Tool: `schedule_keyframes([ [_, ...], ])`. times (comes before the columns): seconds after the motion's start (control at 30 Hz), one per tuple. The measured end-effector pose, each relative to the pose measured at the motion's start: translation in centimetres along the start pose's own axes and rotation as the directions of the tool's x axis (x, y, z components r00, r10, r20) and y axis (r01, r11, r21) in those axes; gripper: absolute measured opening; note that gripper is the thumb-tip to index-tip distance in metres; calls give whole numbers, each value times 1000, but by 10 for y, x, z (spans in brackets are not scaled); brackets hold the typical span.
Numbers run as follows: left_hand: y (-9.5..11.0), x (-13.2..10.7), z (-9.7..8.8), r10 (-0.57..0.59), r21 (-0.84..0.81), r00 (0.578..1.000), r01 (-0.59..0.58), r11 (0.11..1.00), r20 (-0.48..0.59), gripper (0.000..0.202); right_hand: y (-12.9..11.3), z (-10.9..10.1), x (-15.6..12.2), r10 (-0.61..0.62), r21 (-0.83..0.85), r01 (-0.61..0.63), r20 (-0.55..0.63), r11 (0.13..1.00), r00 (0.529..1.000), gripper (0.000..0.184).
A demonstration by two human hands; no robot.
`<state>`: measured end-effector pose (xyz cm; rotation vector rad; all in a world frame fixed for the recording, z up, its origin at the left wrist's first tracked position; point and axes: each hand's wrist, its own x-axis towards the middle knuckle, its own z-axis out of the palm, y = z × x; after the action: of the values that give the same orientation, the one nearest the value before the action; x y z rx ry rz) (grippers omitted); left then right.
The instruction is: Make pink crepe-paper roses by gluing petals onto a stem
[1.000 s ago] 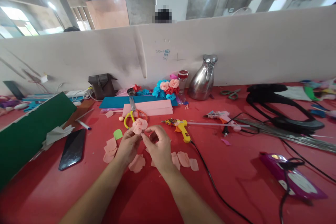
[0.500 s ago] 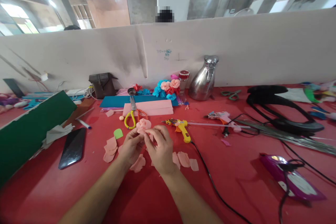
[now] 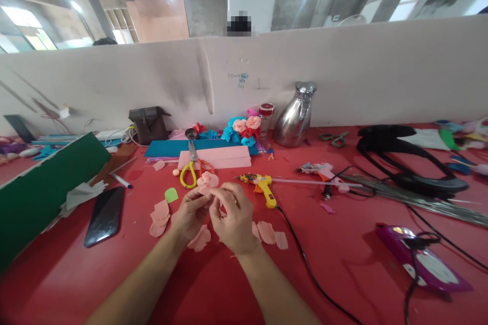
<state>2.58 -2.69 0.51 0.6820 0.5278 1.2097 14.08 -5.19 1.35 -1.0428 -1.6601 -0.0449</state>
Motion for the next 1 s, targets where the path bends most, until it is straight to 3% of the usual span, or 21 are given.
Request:
schedule_keyframes([
  [0.43, 0, -2, 1, -8, 66, 997, 3, 998, 74, 9, 2, 1, -1, -36, -41, 34, -48, 999, 998, 24],
  [0.73, -1, -3, -1, -39, 25, 998, 37, 999, 47, 11, 2, -2, -3, -95, -65, 88, -113, 994, 989, 30],
  [1.0, -1, -4, -3, -33, 34, 997, 30, 999, 75, 13, -2, -4, -1, -51, -35, 47, -116, 998, 992, 25],
])
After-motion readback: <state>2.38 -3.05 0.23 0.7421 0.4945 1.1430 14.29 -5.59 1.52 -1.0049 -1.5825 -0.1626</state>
